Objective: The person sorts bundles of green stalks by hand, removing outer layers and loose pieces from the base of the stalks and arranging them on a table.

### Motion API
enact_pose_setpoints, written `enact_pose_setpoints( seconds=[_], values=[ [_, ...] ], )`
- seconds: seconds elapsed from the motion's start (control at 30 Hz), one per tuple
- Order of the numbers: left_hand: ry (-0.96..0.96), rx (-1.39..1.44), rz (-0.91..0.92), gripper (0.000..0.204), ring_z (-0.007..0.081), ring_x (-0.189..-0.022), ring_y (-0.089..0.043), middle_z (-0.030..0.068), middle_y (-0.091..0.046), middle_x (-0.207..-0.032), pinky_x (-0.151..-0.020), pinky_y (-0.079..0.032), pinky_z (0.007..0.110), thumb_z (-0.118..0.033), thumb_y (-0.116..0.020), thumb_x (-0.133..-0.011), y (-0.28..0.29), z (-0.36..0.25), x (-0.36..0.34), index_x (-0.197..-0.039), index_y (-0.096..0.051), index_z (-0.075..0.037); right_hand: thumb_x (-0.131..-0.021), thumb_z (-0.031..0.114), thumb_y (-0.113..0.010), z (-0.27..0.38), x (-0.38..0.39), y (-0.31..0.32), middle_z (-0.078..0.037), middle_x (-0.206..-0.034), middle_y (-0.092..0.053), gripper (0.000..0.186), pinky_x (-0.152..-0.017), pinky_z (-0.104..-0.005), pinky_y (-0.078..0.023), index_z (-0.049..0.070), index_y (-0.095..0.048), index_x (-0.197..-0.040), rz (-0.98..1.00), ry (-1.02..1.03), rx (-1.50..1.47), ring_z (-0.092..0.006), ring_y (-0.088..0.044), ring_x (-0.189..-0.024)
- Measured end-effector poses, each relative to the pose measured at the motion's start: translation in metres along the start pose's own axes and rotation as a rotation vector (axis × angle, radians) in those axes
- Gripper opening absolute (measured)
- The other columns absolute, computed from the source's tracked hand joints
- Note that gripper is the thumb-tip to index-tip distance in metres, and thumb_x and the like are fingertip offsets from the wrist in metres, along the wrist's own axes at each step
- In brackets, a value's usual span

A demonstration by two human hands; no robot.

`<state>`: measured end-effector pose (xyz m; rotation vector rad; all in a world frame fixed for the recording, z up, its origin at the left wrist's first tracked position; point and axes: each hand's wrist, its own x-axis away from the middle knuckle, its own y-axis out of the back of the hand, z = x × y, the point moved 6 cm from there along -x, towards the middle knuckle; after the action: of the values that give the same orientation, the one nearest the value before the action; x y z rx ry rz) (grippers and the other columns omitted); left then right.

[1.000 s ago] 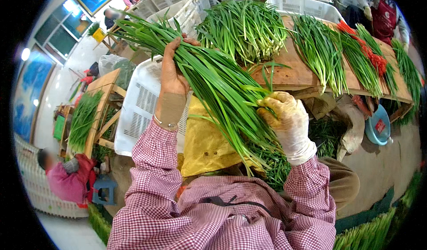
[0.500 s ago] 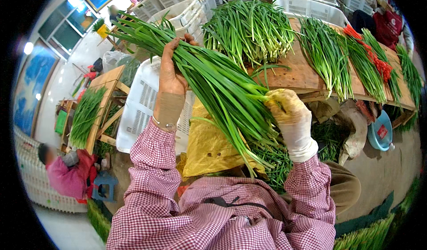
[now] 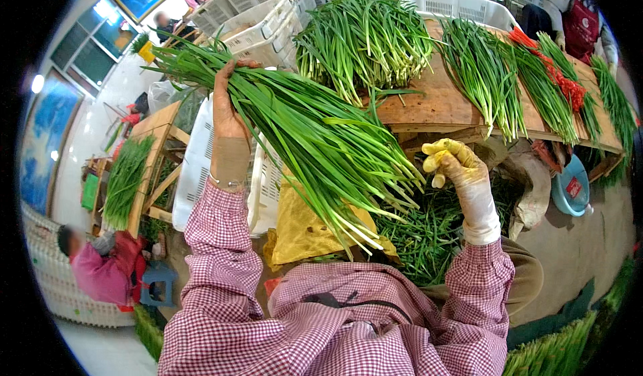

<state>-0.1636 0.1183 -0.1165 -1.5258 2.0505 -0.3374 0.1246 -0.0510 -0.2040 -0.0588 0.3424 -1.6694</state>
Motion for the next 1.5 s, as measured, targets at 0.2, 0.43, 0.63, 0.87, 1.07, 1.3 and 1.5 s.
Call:
enact_pose_setpoints(
  seconds=[0.2,0.43,0.63,0.87,1.07,1.3,1.5],
  values=[
    [-0.021,0.025,0.027,0.026,0.0204,-0.081,-0.055,0.0085,-0.057,-0.085,-0.077,-0.044,0.032,-0.027,-0.049,-0.084,-0.001,-0.001,-0.003,-0.083,-0.055,-0.002,-0.065,0.014,-0.069,0.015,0.006,-0.041,-0.004,-0.091,-0.056,0.032,-0.068,-0.0264,-0.043,0.012,-0.060,-0.096,0.037,0.387,0.778,-0.0172,-0.054,-0.078],
    [0.010,0.061,0.016,0.026,0.0210,-0.081,-0.055,0.0109,-0.059,-0.083,-0.078,-0.044,0.032,-0.026,-0.051,-0.082,-0.004,-0.003,-0.008,-0.080,-0.056,-0.001,-0.064,0.014,-0.067,0.008,-0.005,-0.056,-0.006,-0.086,-0.059,0.022,-0.064,-0.0299,-0.044,0.010,-0.061,-0.085,-0.115,0.656,0.891,-0.0214,-0.057,-0.075],
    [-0.010,-0.051,-0.090,0.028,0.0207,-0.083,-0.055,0.0100,-0.059,-0.084,-0.079,-0.044,0.032,-0.028,-0.052,-0.081,0.008,-0.014,-0.004,-0.081,-0.057,-0.001,-0.087,0.014,-0.047,-0.012,-0.004,-0.030,-0.007,-0.069,-0.058,0.015,-0.049,-0.0195,-0.041,0.000,-0.052,-0.088,0.130,-0.160,-0.092,-0.0079,-0.048,-0.049],
    [-0.093,0.023,-0.101,0.018,0.0198,-0.084,-0.054,0.0079,-0.057,-0.082,-0.079,-0.043,0.032,-0.023,-0.056,-0.079,0.042,-0.038,-0.001,-0.080,-0.053,-0.005,-0.084,0.023,-0.050,-0.029,0.032,0.042,-0.002,-0.054,-0.047,0.023,-0.046,-0.0255,-0.045,0.001,-0.047,-0.081,0.088,-0.095,-0.239,-0.0083,-0.041,-0.038],
    [-0.228,-0.069,-0.124,0.021,0.0196,-0.086,-0.053,0.0074,-0.057,-0.083,-0.080,-0.043,0.034,-0.024,-0.046,-0.085,0.038,-0.049,0.002,-0.080,-0.052,-0.005,-0.079,0.035,-0.056,-0.219,0.111,0.175,-0.015,-0.098,-0.057,0.040,-0.077,-0.0298,-0.045,0.004,-0.051,-0.105,0.136,-0.938,1.421,-0.0239,-0.057,-0.088],
    [-0.083,0.146,0.223,0.024,0.0195,-0.093,-0.050,0.0065,-0.052,-0.094,-0.087,-0.038,0.029,-0.026,-0.048,-0.084,0.021,-0.037,-0.001,-0.092,-0.051,-0.003,-0.082,0.023,-0.054,-0.093,0.006,-0.011,-0.012,-0.123,-0.043,0.056,-0.083,-0.0285,-0.044,0.002,-0.031,-0.128,0.356,-0.243,-0.279,-0.0203,-0.050,-0.105],
    [0.034,0.314,0.139,0.024,0.0228,-0.096,-0.049,0.0052,-0.054,-0.086,-0.089,-0.040,0.035,-0.008,-0.058,-0.076,-0.020,-0.029,-0.002,-0.097,-0.047,-0.002,-0.085,0.022,-0.049,-0.068,-0.042,0.000,-0.005,-0.083,-0.060,0.032,-0.046,-0.0180,-0.043,0.001,-0.049,-0.109,0.002,-0.266,-0.422,-0.0098,-0.055,-0.058]
  ],
)
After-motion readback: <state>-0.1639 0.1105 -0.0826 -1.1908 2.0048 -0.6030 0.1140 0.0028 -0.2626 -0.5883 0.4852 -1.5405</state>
